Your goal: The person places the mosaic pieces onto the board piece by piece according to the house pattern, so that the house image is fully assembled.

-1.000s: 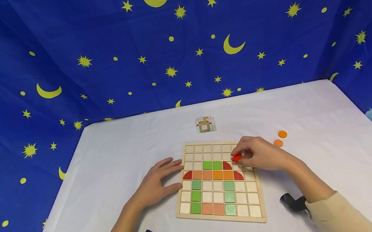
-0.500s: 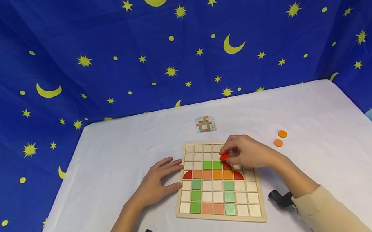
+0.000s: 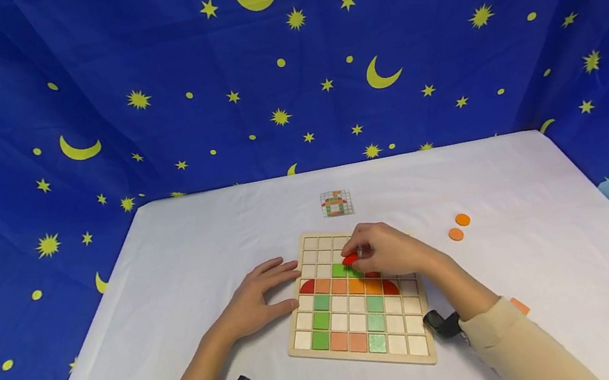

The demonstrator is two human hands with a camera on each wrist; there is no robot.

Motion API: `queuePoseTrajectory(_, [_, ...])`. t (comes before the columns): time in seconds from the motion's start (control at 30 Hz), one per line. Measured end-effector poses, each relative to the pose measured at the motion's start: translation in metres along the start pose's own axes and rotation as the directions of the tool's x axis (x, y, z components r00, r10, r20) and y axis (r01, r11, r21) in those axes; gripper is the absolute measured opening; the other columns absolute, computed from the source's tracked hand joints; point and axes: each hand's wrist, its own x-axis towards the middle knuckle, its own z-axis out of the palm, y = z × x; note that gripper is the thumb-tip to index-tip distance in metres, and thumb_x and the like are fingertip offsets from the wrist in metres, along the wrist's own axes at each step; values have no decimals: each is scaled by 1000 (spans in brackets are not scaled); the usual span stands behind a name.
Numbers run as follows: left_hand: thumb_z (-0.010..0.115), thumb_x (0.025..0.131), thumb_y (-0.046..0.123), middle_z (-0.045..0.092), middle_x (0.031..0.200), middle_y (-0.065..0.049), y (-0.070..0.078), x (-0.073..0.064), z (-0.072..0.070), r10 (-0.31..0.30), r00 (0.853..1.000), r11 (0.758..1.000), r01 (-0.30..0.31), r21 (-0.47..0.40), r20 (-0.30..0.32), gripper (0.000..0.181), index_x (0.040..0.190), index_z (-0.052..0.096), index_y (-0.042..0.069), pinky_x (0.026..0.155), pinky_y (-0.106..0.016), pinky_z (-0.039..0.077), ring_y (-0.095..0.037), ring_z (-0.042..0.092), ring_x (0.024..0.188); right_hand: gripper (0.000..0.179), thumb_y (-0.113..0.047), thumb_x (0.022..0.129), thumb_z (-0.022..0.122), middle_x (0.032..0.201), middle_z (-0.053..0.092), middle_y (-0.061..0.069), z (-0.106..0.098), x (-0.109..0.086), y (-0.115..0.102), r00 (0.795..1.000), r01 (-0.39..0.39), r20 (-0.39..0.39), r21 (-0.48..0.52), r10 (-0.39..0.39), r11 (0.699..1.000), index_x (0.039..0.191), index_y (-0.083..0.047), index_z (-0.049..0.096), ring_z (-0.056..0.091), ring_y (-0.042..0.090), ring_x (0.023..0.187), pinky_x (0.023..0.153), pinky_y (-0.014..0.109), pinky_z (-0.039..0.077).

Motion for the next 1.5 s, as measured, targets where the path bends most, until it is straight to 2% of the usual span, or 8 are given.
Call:
queuePoseTrajectory(0.47, [69, 85, 47, 44, 143, 18, 2, 0, -1, -16, 1000, 1000, 16, -7, 11, 53, 134, 59, 28, 109, -46, 24, -13, 27, 139, 22, -16, 88, 72, 97, 61, -4, 16, 25, -13, 997, 73, 37, -40, -72, 997, 110, -13, 73, 53, 12, 77, 68, 28, 49])
queuePoseTrajectory(0.77, [69, 85, 47, 44, 143, 20, 3, 1, -2, -31, 999, 1000, 31, 4, 14, 53, 134, 59, 29, 109, -43, 24, -9, 25, 139, 21, -20, 86, 74, 97, 63, -4, 24, 35, -20, 996, 68, 63, -65, -64, 996, 107, -15, 74, 54, 13, 78, 68, 28, 49])
queuePoseTrajectory(1.0, [69, 85, 47, 44, 143, 18, 2, 1, -1, -29, 999, 1000, 29, 6, 17, 53, 134, 59, 29, 109, -44, 24, -10, 26, 139, 24, -17, 86, 74, 100, 63, -4, 29, 38, -21, 994, 75, 86, -72, -69, 995, 109, -13, 72, 56, 11, 79, 71, 28, 49])
queuePoseTrajectory(1.23, [70, 85, 44, 46, 143, 14, 2, 0, -2, 7, 1000, 1000, -7, -6, -1, 52, 132, 61, 25, 108, -49, 26, -16, 29, 138, 20, -14, 87, 71, 100, 62, -4, 32, 40, -20, 993, 96, 77, -105, -88, 990, 108, -13, 73, 55, 9, 80, 73, 29, 48])
queuePoseTrajectory(1.5, [70, 85, 44, 46, 143, 14, 2, 1, -1, 19, 1000, 1000, -19, 5, -5, 52, 133, 60, 26, 108, -48, 26, -15, 28, 138, 17, -13, 87, 72, 98, 62, -6, 32, 40, -19, 993, 100, 73, -97, -94, 990, 104, -16, 74, 55, 9, 78, 72, 29, 48])
